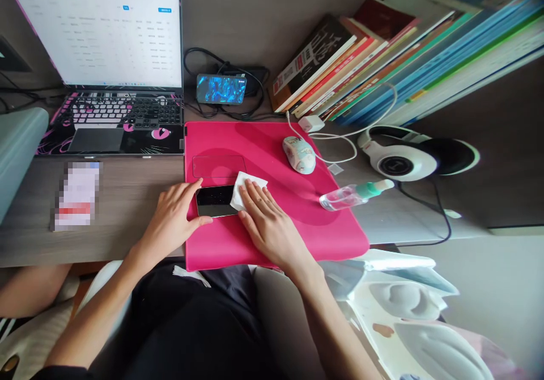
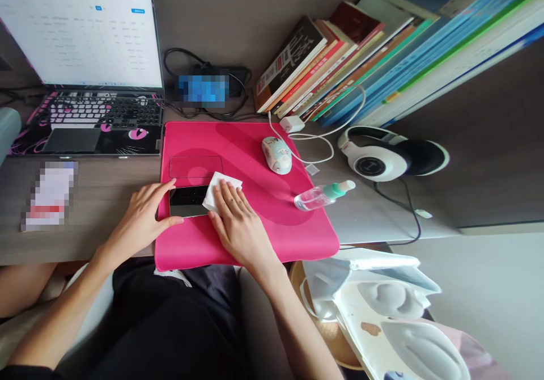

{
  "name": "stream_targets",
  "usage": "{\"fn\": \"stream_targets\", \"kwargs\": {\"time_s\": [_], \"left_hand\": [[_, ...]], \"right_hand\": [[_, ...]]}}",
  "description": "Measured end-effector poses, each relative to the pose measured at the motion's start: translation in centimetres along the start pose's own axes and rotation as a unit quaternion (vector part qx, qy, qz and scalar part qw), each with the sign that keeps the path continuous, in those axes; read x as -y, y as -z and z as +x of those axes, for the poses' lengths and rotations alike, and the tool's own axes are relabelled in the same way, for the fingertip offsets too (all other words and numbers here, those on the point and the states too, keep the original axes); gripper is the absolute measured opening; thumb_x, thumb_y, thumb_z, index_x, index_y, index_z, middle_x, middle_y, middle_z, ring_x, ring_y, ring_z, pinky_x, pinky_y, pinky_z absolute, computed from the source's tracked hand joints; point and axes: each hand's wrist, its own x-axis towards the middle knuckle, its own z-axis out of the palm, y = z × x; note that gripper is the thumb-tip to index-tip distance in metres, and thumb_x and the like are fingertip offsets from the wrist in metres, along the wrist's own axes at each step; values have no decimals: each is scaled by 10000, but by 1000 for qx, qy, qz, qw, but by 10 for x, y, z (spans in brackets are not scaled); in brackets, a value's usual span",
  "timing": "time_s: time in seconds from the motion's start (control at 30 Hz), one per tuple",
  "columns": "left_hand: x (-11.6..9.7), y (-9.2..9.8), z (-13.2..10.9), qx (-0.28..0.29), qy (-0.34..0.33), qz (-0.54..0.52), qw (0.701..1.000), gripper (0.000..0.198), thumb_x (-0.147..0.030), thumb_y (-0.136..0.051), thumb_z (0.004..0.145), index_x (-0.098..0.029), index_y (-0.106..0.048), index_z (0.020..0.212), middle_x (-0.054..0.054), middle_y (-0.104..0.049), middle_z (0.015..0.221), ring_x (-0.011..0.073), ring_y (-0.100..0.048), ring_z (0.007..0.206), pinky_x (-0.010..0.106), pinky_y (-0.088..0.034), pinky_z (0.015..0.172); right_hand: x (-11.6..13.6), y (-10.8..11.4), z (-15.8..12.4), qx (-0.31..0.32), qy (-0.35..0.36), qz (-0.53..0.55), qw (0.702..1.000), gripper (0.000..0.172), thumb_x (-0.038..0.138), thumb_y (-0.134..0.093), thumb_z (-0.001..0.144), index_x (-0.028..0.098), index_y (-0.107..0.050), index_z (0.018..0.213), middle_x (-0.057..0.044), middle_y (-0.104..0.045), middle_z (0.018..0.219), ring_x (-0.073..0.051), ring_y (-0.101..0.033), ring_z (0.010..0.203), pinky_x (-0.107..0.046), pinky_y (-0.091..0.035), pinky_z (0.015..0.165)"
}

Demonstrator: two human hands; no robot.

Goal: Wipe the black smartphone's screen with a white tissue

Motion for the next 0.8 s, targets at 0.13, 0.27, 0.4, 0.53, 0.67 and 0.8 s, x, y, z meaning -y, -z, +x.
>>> {"fn": "stream_targets", "kwargs": {"time_s": [0.13,0.27,0.4,0.53,0.67,0.8], "left_hand": [[1,-1,0,-4,-4,0,1000,724,-390,-747,1013,-269,-391,1632,137,-615,1517,356,-571,1397,512,-446,1126],[2,-3,0,-4,-6,0,1000,740,-394,-763,1004,-265,-388,1629,136,-612,1522,356,-567,1398,506,-442,1127],[3,-3,0,-4,-6,0,1000,798,-402,-807,971,-278,-379,1633,132,-606,1535,355,-569,1397,511,-437,1132],[4,-3,0,-7,-11,2,1000,794,-400,-798,978,-285,-374,1639,129,-607,1537,355,-568,1403,508,-444,1122],[3,-4,0,-10,-13,7,1000,762,-399,-784,989,-260,-391,1627,139,-615,1519,354,-580,1387,495,-458,1104],[3,-6,0,-11,-16,7,1000,802,-400,-817,963,-246,-392,1627,145,-614,1519,359,-578,1392,500,-459,1108]], "right_hand": [[9,10,-25,-12,22,-18,1000,752,347,-499,1123,168,-148,1764,-196,-344,1755,-335,-316,1641,-597,-419,1301],[12,14,-31,-3,24,-18,1000,751,359,-522,1114,140,-196,1754,-209,-364,1746,-342,-327,1639,-601,-423,1298],[0,7,-2,-1,13,-4,1000,650,398,-474,1129,73,-385,1684,-237,-399,1719,-348,-337,1632,-584,-389,1320],[-1,4,8,-6,15,-8,1000,656,401,-466,1132,60,-375,1685,-246,-401,1717,-346,-326,1635,-581,-380,1325],[13,8,-20,-14,33,-22,999,763,373,-514,1115,122,-180,1754,-229,-372,1740,-350,-327,1637,-607,-426,1294],[18,11,-31,-3,40,-15,999,850,391,-547,1103,164,-70,1769,-206,-328,1762,-351,-310,1645,-615,-430,1290]]}}
